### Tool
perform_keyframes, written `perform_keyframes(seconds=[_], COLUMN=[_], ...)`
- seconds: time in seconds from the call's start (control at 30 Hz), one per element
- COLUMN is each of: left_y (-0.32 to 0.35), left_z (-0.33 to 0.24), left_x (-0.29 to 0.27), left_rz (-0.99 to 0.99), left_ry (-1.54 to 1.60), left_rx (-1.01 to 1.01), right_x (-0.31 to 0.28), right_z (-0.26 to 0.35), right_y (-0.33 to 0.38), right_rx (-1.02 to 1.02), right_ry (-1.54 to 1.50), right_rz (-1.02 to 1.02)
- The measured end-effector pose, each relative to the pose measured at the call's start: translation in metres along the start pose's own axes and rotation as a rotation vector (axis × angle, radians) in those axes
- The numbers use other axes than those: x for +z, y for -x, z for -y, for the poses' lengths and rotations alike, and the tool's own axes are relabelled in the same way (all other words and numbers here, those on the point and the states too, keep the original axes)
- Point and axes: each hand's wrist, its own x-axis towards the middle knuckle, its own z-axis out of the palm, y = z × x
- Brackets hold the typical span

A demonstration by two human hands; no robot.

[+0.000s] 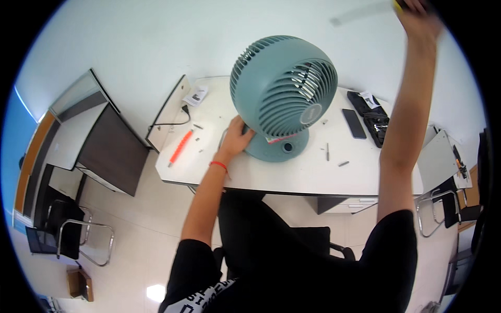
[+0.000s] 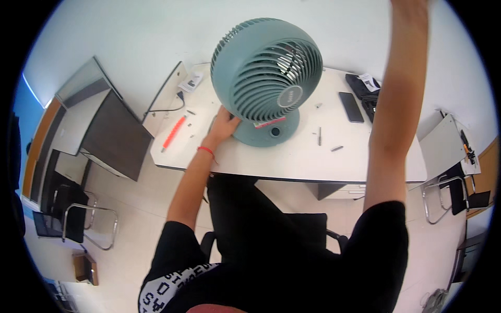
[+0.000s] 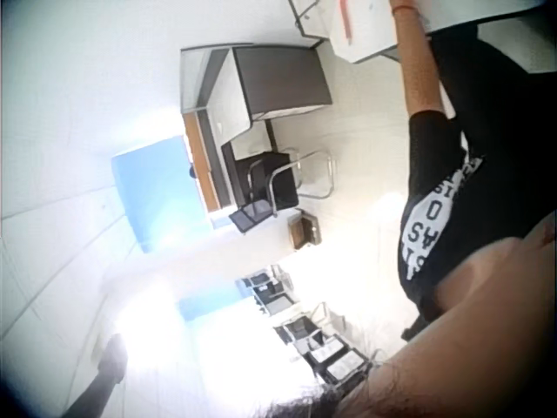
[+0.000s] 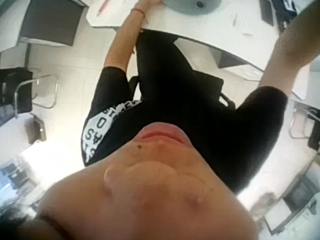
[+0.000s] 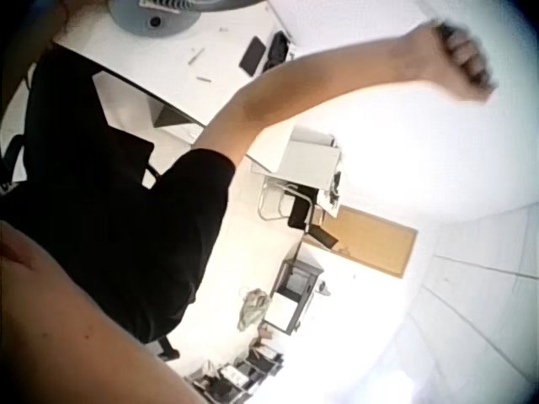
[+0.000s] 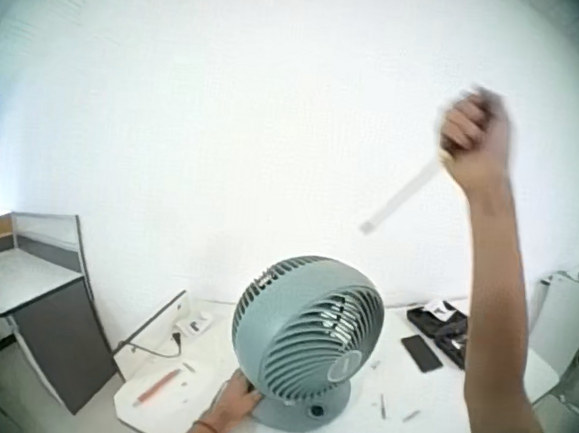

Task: The person uses a screwdriver to tighten screws on the base and front grille of a teal desk fan. They rotate the fan to access different screw locations and continue tightening throughout the clip.

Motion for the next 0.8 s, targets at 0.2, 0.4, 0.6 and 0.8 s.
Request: perform_keyframes(seconds=[0.2, 0.4, 0.6, 0.8], left_y=[-0.019, 0.010, 0.082, 0.074], left_z=[0.004, -0.055, -0.148, -0.169], left_x=[-0.011, -0.020, 0.021, 0.067], left_rz=[-0.031, -0.286, -0.329, -0.312], left_ry=[-0.073, -0.463, -0.226, -0.171], left_rx=[-0.042, -0.027, -0.062, -0.075], right_x=[-0.114, -0.151, -0.154, -0.146], right_z=[0.028, -0.070, -0.084, -0.098], right_y=[0.240, 0.371, 0.343, 0.342], right_rx=[-0.006, 0.102, -0.046, -0.004], right_ry=[-0.254, -0.042, 0.020, 0.012], right_rz=[0.459, 0.190, 0.326, 0.343])
